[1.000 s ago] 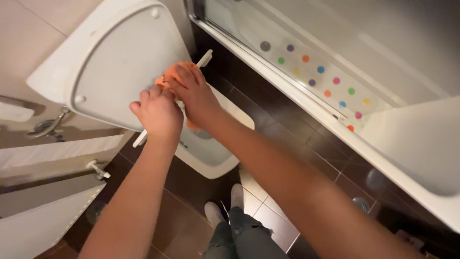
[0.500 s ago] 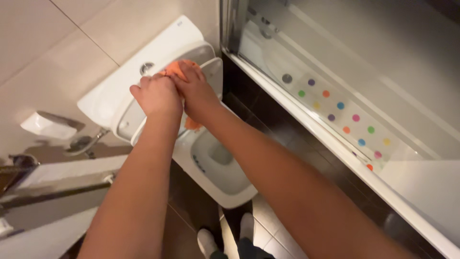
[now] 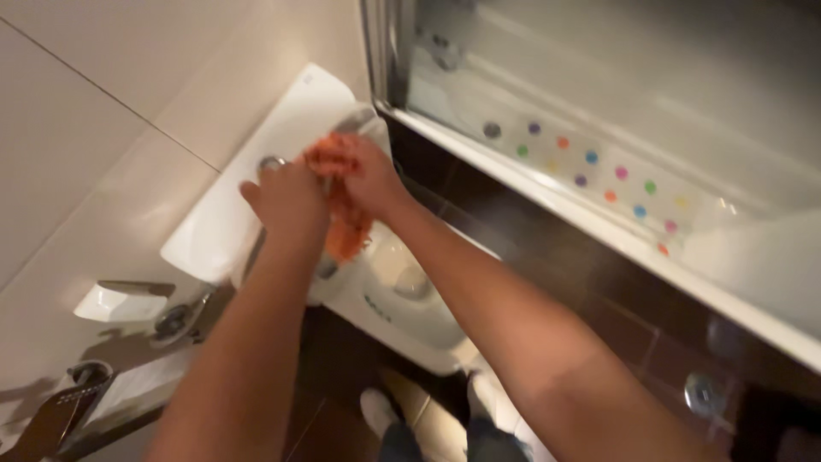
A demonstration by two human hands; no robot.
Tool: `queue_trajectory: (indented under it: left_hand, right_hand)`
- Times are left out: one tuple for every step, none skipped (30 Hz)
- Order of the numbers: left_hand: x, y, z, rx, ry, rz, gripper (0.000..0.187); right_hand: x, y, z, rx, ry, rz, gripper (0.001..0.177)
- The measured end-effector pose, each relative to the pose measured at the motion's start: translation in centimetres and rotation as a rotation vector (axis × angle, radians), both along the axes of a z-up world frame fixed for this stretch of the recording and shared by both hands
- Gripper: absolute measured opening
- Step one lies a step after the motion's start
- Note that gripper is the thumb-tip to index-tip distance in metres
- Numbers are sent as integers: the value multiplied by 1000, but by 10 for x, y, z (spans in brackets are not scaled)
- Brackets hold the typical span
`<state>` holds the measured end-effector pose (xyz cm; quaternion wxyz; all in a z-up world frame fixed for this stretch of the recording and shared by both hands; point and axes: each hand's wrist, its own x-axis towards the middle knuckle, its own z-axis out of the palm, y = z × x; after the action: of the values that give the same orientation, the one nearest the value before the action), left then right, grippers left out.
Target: The person rinses a cloth in a sink and then uses it to wipe various parts of a toilet including the rim, the seat, and the tank.
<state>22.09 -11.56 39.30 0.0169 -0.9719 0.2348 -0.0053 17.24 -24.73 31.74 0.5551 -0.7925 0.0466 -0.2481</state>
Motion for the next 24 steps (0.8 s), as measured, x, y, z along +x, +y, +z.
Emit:
queue_trajectory:
  left_hand:
    - [-2, 8, -5, -6, -19, -35, 15]
    - [3, 9, -6, -22, -54, -68, 19]
    - [7, 9, -6, 0, -77, -104, 16]
    - [8, 11, -7, 28, -96, -136, 13]
    - [9, 14, -8, 54, -116, -168, 11]
    - [11, 14, -8, 66, -84, -181, 12]
    - [14, 14, -7, 78, -54, -193, 13]
    - [17, 14, -6, 88, -26, -196, 15]
    - [21, 14, -5, 88, -38, -215, 13]
    - [24, 15, -6, 90, -48, -233, 12]
    - [27, 14, -7, 93, -59, -251, 11]
    - [28, 16, -9, 66, -119, -286, 9]
    - [30, 18, -12, 38, -179, -321, 9]
    - [30, 19, -15, 11, -235, -352, 8]
    - [32, 18, -19, 28, -246, -358, 7]
    - [36, 15, -22, 44, -260, -359, 7]
    - [41, 14, -24, 60, -275, -360, 8]
    - [44, 16, -27, 44, -286, -371, 7]
    - [47, 18, -30, 28, -297, -381, 5]
    - [49, 21, -32, 13, -309, -388, 4]
    - [49, 23, -33, 1, -308, -393, 2]
    - [48, 24, -32, -10, -307, -398, 3]
    - [46, 25, -29, -22, -307, -403, 5]
    - [45, 24, -24, -14, -277, -376, 12]
  right_hand:
    - [-5, 4, -4, 48, -21, -113, 56]
    - [-4, 3, -3, 86, -61, -225, 55]
    - [-8, 2, -2, 262, -57, -348, 52]
    - [-18, 5, -2, 443, -52, -467, 49]
    - [-27, 9, -4, 625, -50, -586, 46]
    - [-36, 8, -7, 483, -24, -652, 45]
    - [-44, 7, -12, 341, 5, -716, 44]
    - [-49, 6, -17, 196, 35, -768, 43]
    - [-56, 7, -24, 239, 77, -779, 45]
    - [-65, 11, -33, 286, 121, -789, 46]
    - [-73, 16, -41, 334, 164, -799, 47]
    - [-79, 24, -49, 327, 175, -786, 49]
    - [-82, 32, -55, 319, 187, -774, 50]
    - [-86, 40, -60, 312, 201, -758, 52]
    - [-88, 48, -63, 357, 198, -730, 52]
    - [-85, 56, -63, 400, 192, -697, 53]
    - [-82, 62, -62, 443, 185, -664, 53]
    - [-78, 65, -60, 378, 170, -644, 51]
    - [-74, 68, -57, 313, 155, -623, 50]
    - [-69, 72, -53, 249, 139, -599, 48]
    - [-64, 75, -48, 242, 140, -594, 49]
    - [-59, 79, -43, 237, 140, -588, 50]
    - [-54, 83, -37, 231, 140, -583, 52]
    - [-47, 86, -31, 242, 130, -580, 52]
